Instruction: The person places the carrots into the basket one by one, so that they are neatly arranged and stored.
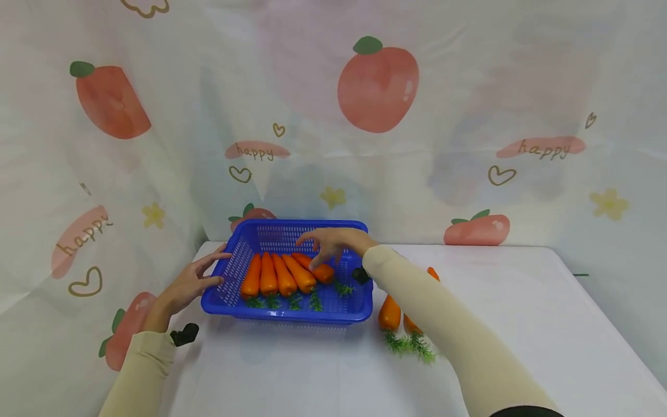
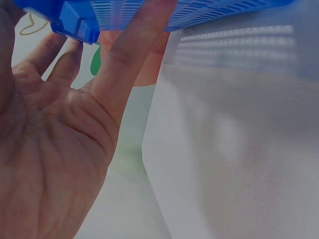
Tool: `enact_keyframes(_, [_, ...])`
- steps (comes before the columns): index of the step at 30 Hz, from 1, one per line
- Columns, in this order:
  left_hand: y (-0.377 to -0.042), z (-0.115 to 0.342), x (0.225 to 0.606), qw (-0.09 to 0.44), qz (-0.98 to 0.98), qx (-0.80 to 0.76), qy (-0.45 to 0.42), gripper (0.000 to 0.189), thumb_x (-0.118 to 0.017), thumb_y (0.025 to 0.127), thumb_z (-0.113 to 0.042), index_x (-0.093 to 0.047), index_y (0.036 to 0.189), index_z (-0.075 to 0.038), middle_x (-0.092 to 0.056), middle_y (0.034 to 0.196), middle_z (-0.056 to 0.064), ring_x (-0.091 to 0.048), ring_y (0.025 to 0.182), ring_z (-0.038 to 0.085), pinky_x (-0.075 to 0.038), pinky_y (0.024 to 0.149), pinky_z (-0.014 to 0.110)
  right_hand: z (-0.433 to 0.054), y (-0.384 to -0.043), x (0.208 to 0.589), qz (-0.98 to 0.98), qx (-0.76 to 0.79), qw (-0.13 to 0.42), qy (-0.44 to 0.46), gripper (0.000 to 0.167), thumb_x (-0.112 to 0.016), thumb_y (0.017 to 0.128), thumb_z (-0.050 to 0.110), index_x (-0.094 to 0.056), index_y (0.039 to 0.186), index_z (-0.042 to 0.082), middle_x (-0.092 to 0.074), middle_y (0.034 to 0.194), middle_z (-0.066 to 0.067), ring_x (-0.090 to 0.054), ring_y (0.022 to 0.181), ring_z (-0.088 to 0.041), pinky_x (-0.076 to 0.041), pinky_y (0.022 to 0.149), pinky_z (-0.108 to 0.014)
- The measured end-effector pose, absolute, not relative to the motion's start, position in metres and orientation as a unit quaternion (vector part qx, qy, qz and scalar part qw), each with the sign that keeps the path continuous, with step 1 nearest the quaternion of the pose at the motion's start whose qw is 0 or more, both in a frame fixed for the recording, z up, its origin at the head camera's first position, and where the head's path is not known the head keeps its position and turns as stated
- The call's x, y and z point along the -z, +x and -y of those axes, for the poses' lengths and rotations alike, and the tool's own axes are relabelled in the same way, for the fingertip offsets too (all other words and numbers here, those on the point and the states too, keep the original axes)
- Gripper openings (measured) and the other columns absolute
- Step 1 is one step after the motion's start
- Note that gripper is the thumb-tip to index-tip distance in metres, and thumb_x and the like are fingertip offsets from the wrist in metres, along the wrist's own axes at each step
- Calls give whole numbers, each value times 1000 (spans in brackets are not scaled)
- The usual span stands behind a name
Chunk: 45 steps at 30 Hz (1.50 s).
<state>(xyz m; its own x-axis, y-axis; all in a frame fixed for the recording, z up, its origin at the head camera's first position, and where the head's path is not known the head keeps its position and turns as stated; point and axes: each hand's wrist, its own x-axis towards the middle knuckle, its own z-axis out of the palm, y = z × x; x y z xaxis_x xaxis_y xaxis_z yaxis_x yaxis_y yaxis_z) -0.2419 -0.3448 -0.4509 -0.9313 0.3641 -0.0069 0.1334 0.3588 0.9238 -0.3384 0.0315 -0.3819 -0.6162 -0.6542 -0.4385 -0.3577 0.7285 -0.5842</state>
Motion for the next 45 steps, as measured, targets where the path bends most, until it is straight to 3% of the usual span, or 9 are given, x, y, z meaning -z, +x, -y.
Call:
enact_keyframes(8, [-241,345,448,107,-816,-548,152,59,-64,101,-14,-42,155,-8,-5,174,6,-12,151,56,-53,97,60,-54,-324,362,-880,201,196,-383,77,-76,93,38,-38,158,21,-54,144,-19,-66,113,-31,-55,94,-43])
enact_keyframes(12, [-242,346,449,107,-818,-545,151,59,-64,101,-15,-41,155,-9,-5,174,6,-12,151,56,-53,96,60,-73,-311,352,-874,228,140,-404,77,-78,93,35,-40,158,18,-56,140,-21,-69,98,-27,-58,87,-39])
enact_keyframes(18, [-242,348,451,103,-823,-540,145,59,-64,101,-17,-42,156,-12,-6,174,4,-8,153,54,-48,100,65,-111,-290,342,-870,265,89,-407,78,-80,91,31,-41,157,14,-58,136,-21,-70,100,-30,-59,84,-39])
enact_keyframes(22, [-241,350,452,103,-821,-541,153,59,-63,101,-16,-41,156,-10,-5,173,6,-6,152,54,-46,101,68,-140,-278,346,-873,283,66,-393,80,-82,89,30,-42,156,12,-58,135,-20,-70,101,-33,-61,82,-42])
enact_keyframes(30, [-241,348,452,100,-818,-544,161,58,-63,101,-15,-42,155,-9,-7,173,8,-6,152,56,-47,98,68,-189,-252,360,-885,313,42,-343,80,-83,88,32,-43,156,18,-60,133,-17,-70,98,-26,-62,73,-32])
enact_keyframes(38, [-242,347,452,104,-819,-542,156,59,-63,101,-15,-42,155,-10,-6,173,6,-8,152,55,-48,99,67,-227,-228,370,-898,332,41,-286,78,-82,89,32,-43,155,23,-61,133,-14,-68,100,-23,-61,78,-30])
enact_keyframes(45, [-240,345,452,106,-814,-548,162,59,-63,101,-14,-41,155,-9,-6,173,7,-10,151,56,-50,98,64,-251,-217,384,-907,333,28,-256,74,-81,90,34,-46,154,20,-64,129,-15,-70,97,-23,-60,76,-31])
